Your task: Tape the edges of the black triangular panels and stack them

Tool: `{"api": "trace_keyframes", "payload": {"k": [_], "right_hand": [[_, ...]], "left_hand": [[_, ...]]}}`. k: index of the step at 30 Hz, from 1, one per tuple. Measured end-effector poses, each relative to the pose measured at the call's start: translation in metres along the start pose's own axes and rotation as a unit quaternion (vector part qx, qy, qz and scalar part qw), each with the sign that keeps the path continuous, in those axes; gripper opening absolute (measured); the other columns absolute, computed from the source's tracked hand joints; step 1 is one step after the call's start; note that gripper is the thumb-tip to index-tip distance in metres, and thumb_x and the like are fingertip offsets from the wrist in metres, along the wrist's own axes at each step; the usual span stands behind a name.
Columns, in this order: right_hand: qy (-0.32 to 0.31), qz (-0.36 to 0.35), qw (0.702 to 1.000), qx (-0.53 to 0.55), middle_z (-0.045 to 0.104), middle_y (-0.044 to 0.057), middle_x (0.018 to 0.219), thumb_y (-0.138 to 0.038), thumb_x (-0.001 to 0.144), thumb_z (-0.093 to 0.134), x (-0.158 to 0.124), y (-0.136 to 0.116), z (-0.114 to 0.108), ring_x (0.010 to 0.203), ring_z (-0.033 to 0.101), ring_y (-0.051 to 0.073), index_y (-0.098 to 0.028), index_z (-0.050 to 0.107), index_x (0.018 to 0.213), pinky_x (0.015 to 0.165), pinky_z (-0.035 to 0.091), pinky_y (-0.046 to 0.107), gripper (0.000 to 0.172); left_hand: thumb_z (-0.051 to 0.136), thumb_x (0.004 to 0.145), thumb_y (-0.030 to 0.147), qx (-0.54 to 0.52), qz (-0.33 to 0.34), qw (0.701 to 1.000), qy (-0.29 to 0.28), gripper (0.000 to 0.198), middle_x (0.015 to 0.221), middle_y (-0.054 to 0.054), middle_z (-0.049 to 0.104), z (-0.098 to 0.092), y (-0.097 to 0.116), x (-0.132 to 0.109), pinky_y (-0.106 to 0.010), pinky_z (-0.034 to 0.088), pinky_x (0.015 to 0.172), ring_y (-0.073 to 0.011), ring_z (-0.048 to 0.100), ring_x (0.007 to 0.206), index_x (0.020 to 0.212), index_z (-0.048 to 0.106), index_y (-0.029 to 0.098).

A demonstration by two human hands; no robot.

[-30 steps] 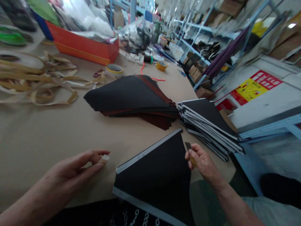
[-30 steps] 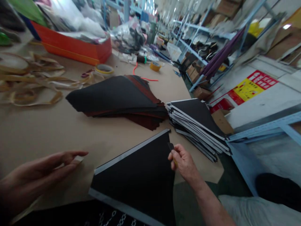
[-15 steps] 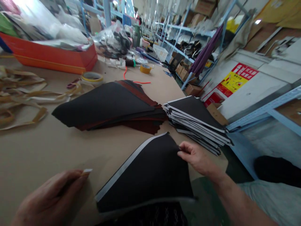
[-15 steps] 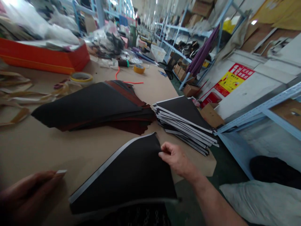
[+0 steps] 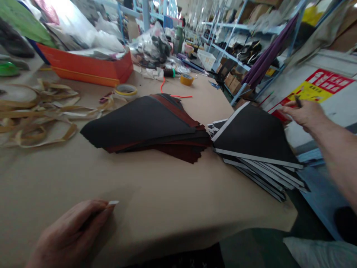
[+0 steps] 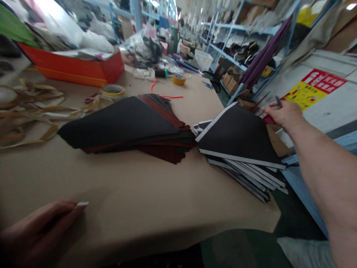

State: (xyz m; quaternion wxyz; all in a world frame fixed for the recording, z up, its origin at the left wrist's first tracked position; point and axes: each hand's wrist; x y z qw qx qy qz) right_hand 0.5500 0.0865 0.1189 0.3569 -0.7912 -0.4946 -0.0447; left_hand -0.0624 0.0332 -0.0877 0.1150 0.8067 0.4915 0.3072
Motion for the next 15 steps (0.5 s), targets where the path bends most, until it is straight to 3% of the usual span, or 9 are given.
{"api": "trace_keyframes", "payload": {"k": [2, 5, 7, 9, 12, 15], "right_hand": [[0.005, -0.044, 0.998, -0.041, 0.045, -0.005, 0.055, -0.025, 0.073, 0.069, -0.013, -0.018, 0.031, 0.066, 0.052, 0.018, -0.025, 0.062, 0.072, 0.074, 0.042, 0.038, 0.007], [-0.089, -0.155, 0.984, -0.019, 0.060, -0.001, 0.076, -0.028, 0.072, 0.072, -0.054, -0.075, 0.089, 0.068, 0.054, 0.015, -0.024, 0.069, 0.095, 0.072, 0.044, 0.030, 0.023], [-0.188, -0.318, 0.929, 0.005, 0.060, 0.001, 0.086, -0.026, 0.078, 0.068, -0.086, -0.117, 0.126, 0.072, 0.056, 0.014, -0.020, 0.068, 0.103, 0.072, 0.045, 0.028, 0.026], [-0.236, -0.409, 0.881, -0.031, 0.059, 0.003, 0.100, -0.024, 0.079, 0.066, -0.111, -0.151, 0.157, 0.084, 0.058, 0.015, -0.019, 0.065, 0.112, 0.076, 0.045, 0.027, 0.033], [-0.234, -0.443, 0.853, -0.146, 0.056, 0.005, 0.108, -0.027, 0.082, 0.064, -0.126, -0.177, 0.182, 0.088, 0.057, 0.017, -0.019, 0.062, 0.114, 0.072, 0.045, 0.027, 0.033], [-0.238, -0.479, 0.819, -0.207, 0.057, 0.007, 0.103, -0.024, 0.087, 0.056, -0.121, -0.180, 0.190, 0.088, 0.057, 0.019, -0.017, 0.064, 0.106, 0.067, 0.043, 0.028, 0.022]], "left_hand": [[0.053, 0.082, 0.046, -0.019, 0.016, 1.000, 0.002, 0.021, 0.074, 0.004, 0.067, -0.008, 0.018, 0.006, -0.016, 0.051, 0.061, -0.0102, 0.063, 0.062, 0.081, 0.061, 0.027], [0.055, 0.083, 0.042, -0.031, -0.009, 0.999, -0.011, 0.017, 0.073, 0.005, 0.068, -0.015, 0.034, 0.011, -0.017, 0.049, 0.061, -0.0103, 0.063, 0.062, 0.080, 0.061, 0.026], [0.057, 0.083, 0.036, -0.034, -0.036, 0.998, -0.027, 0.011, 0.075, 0.005, 0.068, -0.017, 0.038, 0.012, -0.018, 0.049, 0.063, -0.0105, 0.063, 0.064, 0.081, 0.061, 0.026], [0.058, 0.083, 0.031, -0.038, -0.039, 0.998, -0.029, 0.007, 0.076, 0.004, 0.067, -0.017, 0.038, 0.011, -0.019, 0.048, 0.064, -0.0106, 0.063, 0.066, 0.081, 0.060, 0.024], [0.058, 0.083, 0.028, -0.050, -0.006, 0.999, -0.019, 0.006, 0.075, 0.002, 0.066, -0.015, 0.035, 0.009, -0.019, 0.048, 0.062, -0.0102, 0.062, 0.066, 0.080, 0.059, 0.023], [0.057, 0.084, 0.024, -0.058, 0.002, 0.998, -0.022, 0.004, 0.075, 0.002, 0.064, -0.014, 0.033, 0.007, -0.019, 0.047, 0.062, -0.0095, 0.060, 0.066, 0.081, 0.058, 0.022]]}}
Point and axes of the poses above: each hand's wrist, its own x-axis towards the middle knuckle, its own z-axis out of the palm, y = z × x
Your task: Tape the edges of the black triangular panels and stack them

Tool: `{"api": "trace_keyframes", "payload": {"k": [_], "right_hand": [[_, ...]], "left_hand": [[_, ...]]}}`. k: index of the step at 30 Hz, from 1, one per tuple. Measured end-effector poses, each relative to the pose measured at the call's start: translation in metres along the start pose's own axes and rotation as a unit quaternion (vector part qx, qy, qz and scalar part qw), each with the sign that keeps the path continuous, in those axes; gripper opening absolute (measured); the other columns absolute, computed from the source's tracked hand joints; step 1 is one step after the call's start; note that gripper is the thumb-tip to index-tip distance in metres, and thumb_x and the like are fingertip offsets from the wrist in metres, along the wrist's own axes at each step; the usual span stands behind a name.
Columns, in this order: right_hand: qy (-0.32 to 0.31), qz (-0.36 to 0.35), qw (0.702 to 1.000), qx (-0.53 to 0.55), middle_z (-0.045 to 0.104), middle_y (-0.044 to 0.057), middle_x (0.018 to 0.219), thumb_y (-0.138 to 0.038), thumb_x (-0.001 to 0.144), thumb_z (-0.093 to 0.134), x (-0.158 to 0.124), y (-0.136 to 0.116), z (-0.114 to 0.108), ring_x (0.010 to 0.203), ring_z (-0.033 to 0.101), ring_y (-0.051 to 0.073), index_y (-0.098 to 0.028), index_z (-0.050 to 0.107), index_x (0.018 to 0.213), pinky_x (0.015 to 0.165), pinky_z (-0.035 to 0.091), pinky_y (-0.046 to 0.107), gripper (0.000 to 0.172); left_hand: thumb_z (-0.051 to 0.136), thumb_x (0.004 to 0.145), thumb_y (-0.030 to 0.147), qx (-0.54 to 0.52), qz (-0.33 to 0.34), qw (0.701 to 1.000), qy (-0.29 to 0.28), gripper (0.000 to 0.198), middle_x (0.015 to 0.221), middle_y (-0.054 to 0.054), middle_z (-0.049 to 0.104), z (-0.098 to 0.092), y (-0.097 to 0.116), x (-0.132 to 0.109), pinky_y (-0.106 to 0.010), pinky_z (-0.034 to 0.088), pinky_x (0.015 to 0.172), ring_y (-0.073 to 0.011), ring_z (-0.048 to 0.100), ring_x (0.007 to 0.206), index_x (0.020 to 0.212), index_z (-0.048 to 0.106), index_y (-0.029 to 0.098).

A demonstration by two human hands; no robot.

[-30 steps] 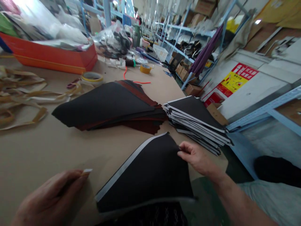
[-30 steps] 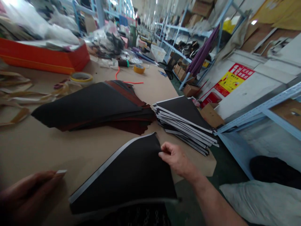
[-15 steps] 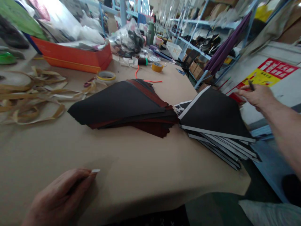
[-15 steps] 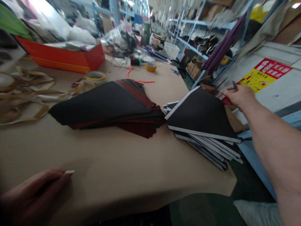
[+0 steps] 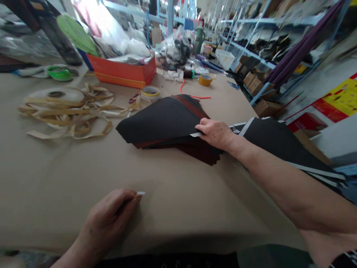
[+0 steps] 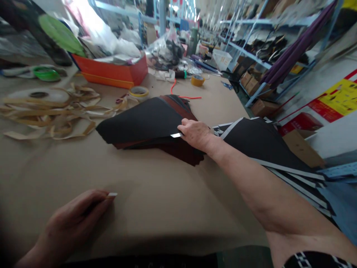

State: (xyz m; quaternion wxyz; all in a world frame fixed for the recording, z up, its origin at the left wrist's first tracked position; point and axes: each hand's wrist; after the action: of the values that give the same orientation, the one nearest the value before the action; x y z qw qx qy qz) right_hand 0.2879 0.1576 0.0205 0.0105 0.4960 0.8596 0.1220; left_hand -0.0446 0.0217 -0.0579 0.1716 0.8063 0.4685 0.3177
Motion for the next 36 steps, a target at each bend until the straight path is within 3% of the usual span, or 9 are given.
{"api": "trace_keyframes", "payload": {"k": [5, 9, 14, 19, 23, 26, 29, 33, 36], "right_hand": [[0.009, -0.002, 1.000, 0.007, 0.062, 0.006, 0.099, -0.018, 0.092, 0.045, 0.003, 0.008, -0.004, 0.085, 0.058, 0.017, -0.019, 0.067, 0.102, 0.065, 0.041, 0.028, 0.024], [0.086, 0.004, 0.996, 0.024, 0.064, 0.007, 0.100, -0.019, 0.092, 0.045, -0.013, -0.005, -0.025, 0.092, 0.057, 0.020, -0.017, 0.066, 0.103, 0.072, 0.043, 0.030, 0.024], [0.069, -0.038, 0.997, -0.015, 0.064, 0.010, 0.101, -0.015, 0.090, 0.044, -0.092, -0.032, -0.038, 0.091, 0.055, 0.024, -0.017, 0.064, 0.106, 0.072, 0.044, 0.034, 0.026], [0.002, -0.028, 0.999, 0.023, 0.065, 0.010, 0.095, -0.002, 0.083, 0.041, -0.195, -0.058, 0.006, 0.083, 0.057, 0.022, -0.017, 0.066, 0.104, 0.070, 0.047, 0.032, 0.036], [-0.004, 0.076, 0.989, 0.128, 0.064, 0.011, 0.100, -0.015, 0.087, 0.045, -0.235, -0.072, 0.032, 0.090, 0.061, 0.022, -0.019, 0.061, 0.118, 0.072, 0.050, 0.032, 0.035], [-0.001, 0.176, 0.940, 0.291, 0.063, 0.007, 0.090, -0.034, 0.088, 0.052, -0.227, -0.085, 0.021, 0.079, 0.061, 0.019, -0.021, 0.059, 0.120, 0.066, 0.049, 0.030, 0.035], [-0.043, 0.244, 0.838, 0.487, 0.061, 0.002, 0.078, -0.039, 0.085, 0.056, -0.199, -0.106, -0.006, 0.067, 0.057, 0.015, -0.023, 0.064, 0.109, 0.059, 0.046, 0.026, 0.030], [-0.124, 0.248, 0.674, 0.685, 0.059, 0.000, 0.076, -0.036, 0.078, 0.063, -0.165, -0.133, -0.023, 0.065, 0.052, 0.012, -0.022, 0.066, 0.096, 0.056, 0.041, 0.023, 0.023], [-0.137, 0.226, 0.629, 0.731, 0.056, -0.001, 0.073, -0.031, 0.076, 0.064, -0.151, -0.145, -0.016, 0.064, 0.048, 0.010, -0.019, 0.063, 0.082, 0.056, 0.038, 0.022, 0.013]], "left_hand": [[0.054, 0.086, 0.025, -0.009, -0.024, 0.999, -0.018, 0.010, 0.074, 0.000, 0.062, 0.001, 0.000, -0.002, -0.022, 0.045, 0.063, -0.0111, 0.058, 0.068, 0.079, 0.057, 0.019], [0.054, 0.086, 0.030, -0.033, -0.053, 0.998, -0.010, 0.016, 0.073, -0.001, 0.062, 0.002, 0.002, -0.002, -0.024, 0.045, 0.064, -0.0119, 0.057, 0.068, 0.076, 0.058, 0.018], [0.053, 0.085, 0.038, -0.124, -0.153, 0.980, -0.029, 0.025, 0.060, 0.002, 0.054, -0.012, 0.010, 0.000, -0.022, 0.039, 0.054, -0.0096, 0.047, 0.056, 0.072, 0.059, 0.017], [0.058, 0.079, 0.042, -0.228, -0.206, 0.947, -0.091, 0.025, 0.062, 0.002, 0.054, -0.036, 0.029, 0.005, -0.021, 0.037, 0.054, -0.0100, 0.046, 0.059, 0.070, 0.059, 0.019], [0.056, 0.079, 0.046, -0.242, -0.227, 0.923, -0.195, 0.032, 0.058, 0.003, 0.044, -0.029, 0.049, 0.009, -0.021, 0.032, 0.050, -0.0097, 0.039, 0.057, 0.062, 0.054, 0.018], [0.054, 0.081, 0.044, -0.258, -0.227, 0.896, -0.281, 0.030, 0.060, 0.005, 0.042, -0.011, 0.067, 0.010, -0.021, 0.031, 0.051, -0.0091, 0.037, 0.058, 0.066, 0.054, 0.018], [0.054, 0.082, 0.042, -0.278, -0.223, 0.870, -0.341, 0.026, 0.060, 0.006, 0.040, 0.004, 0.083, 0.011, -0.022, 0.028, 0.050, -0.0086, 0.035, 0.057, 0.071, 0.054, 0.018], [0.053, 0.082, 0.039, -0.287, -0.229, 0.860, -0.353, 0.025, 0.057, 0.007, 0.038, 0.014, 0.096, 0.015, -0.022, 0.026, 0.047, -0.0084, 0.032, 0.054, 0.069, 0.052, 0.018], [0.054, 0.079, 0.034, -0.275, -0.229, 0.870, -0.340, 0.022, 0.055, 0.007, 0.039, 0.016, 0.098, 0.018, -0.021, 0.026, 0.047, -0.0081, 0.032, 0.053, 0.065, 0.051, 0.017]]}}
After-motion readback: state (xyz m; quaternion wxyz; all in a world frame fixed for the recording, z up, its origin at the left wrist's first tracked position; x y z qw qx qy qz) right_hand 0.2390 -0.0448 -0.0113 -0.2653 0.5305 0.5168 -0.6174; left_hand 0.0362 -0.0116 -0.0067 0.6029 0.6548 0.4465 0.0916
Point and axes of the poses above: each hand's wrist, its own x-axis towards the middle knuckle, its own z-axis out of the palm, y = z × x
